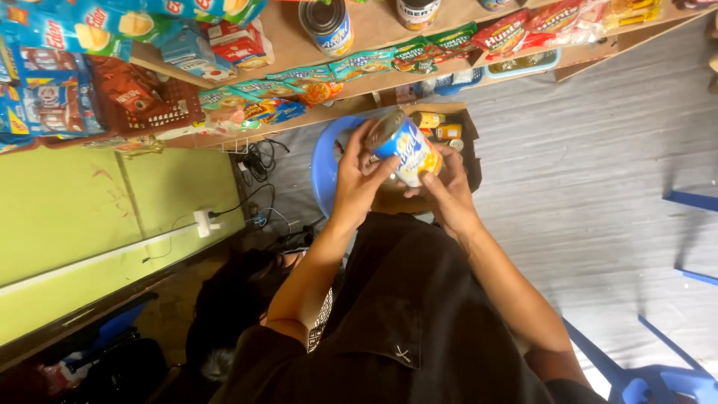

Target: Organizing and restocking canned goods on grocery store shelves from a cardboard box.

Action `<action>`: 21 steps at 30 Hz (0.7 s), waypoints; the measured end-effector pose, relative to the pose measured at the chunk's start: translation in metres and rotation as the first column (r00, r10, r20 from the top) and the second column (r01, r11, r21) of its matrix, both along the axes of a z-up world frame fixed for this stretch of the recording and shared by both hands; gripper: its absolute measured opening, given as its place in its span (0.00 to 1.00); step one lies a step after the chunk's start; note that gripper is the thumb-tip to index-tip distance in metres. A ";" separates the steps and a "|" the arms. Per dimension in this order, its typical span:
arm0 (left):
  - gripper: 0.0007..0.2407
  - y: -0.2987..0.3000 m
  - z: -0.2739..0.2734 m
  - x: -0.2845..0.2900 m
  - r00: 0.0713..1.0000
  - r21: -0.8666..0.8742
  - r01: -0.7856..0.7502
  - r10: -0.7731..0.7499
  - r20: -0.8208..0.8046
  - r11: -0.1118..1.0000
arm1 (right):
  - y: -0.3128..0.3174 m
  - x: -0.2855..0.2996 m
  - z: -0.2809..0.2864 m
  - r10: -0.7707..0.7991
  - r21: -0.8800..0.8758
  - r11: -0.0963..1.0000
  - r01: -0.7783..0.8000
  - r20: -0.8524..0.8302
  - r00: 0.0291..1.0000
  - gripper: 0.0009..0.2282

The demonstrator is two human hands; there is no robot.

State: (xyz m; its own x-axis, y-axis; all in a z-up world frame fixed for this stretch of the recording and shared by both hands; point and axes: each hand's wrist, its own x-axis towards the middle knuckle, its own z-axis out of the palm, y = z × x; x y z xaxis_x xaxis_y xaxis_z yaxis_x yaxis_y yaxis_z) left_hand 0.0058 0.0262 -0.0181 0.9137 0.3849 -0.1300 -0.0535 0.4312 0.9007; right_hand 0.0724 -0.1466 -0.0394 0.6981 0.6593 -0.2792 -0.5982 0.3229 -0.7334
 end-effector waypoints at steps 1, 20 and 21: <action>0.32 -0.001 0.002 0.001 1.000 -0.007 0.004 -0.004 0.001 1.000 | 0.003 -0.001 0.004 -0.004 -0.007 1.000 0.004 0.001 1.000 0.25; 0.38 -0.005 0.006 0.006 0.994 0.004 0.029 -0.029 0.103 1.000 | 0.012 -0.002 0.021 -0.064 -0.054 0.997 0.064 -0.002 0.998 0.24; 0.39 -0.006 0.006 0.007 0.992 -0.005 0.040 -0.039 0.119 0.999 | 0.013 -0.002 0.020 -0.061 -0.064 0.996 0.060 -0.008 0.998 0.24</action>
State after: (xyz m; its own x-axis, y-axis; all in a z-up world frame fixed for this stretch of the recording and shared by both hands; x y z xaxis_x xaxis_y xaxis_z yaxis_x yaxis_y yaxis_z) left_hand 0.0125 0.0202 -0.0119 0.9373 0.3477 -0.0224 -0.1427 0.4417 0.8858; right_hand 0.0705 -0.1337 -0.0191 0.7330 0.5966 -0.3268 -0.5866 0.3110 -0.7478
